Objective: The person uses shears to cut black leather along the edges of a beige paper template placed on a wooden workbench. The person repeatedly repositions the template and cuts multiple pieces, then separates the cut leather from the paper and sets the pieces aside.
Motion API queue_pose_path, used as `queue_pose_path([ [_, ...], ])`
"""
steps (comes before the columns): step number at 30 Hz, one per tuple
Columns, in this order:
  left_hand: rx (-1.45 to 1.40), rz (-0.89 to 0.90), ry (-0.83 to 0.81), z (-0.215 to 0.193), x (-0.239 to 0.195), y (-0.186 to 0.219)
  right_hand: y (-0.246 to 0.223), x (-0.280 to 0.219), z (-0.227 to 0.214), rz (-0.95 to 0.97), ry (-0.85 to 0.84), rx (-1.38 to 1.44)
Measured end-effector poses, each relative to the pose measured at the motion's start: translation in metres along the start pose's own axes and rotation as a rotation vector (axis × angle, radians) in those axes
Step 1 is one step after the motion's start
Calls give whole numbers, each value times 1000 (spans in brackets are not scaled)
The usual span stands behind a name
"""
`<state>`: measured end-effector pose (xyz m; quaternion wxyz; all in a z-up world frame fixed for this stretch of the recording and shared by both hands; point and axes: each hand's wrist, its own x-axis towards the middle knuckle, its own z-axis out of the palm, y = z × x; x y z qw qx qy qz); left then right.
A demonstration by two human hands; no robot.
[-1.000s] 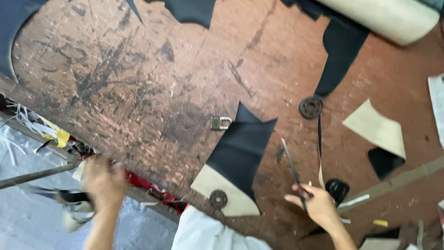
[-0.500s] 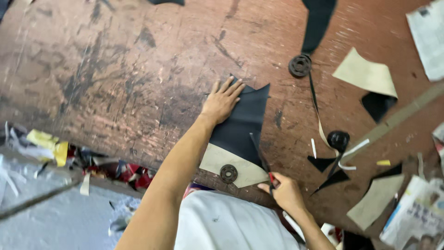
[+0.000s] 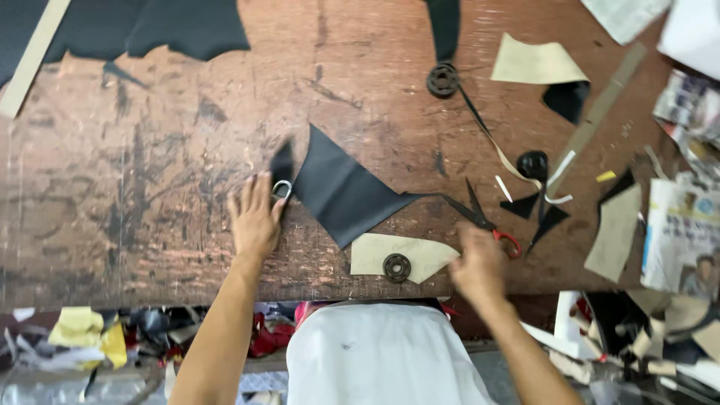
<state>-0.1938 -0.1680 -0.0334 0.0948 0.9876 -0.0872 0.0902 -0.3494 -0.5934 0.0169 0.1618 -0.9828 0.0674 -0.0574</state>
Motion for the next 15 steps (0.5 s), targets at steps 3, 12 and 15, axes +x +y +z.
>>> queue_pose_path([
  [3, -18, -67, 23, -1, -17, -18, -64, -18, 19, -250, -140, 272],
  [12, -52, -186, 22, -16, -47, -70, -85, 18, 44, -86, -92, 259],
  [15, -66, -224, -6, -14, -59, -96, -75, 49, 45, -138, 141, 219],
])
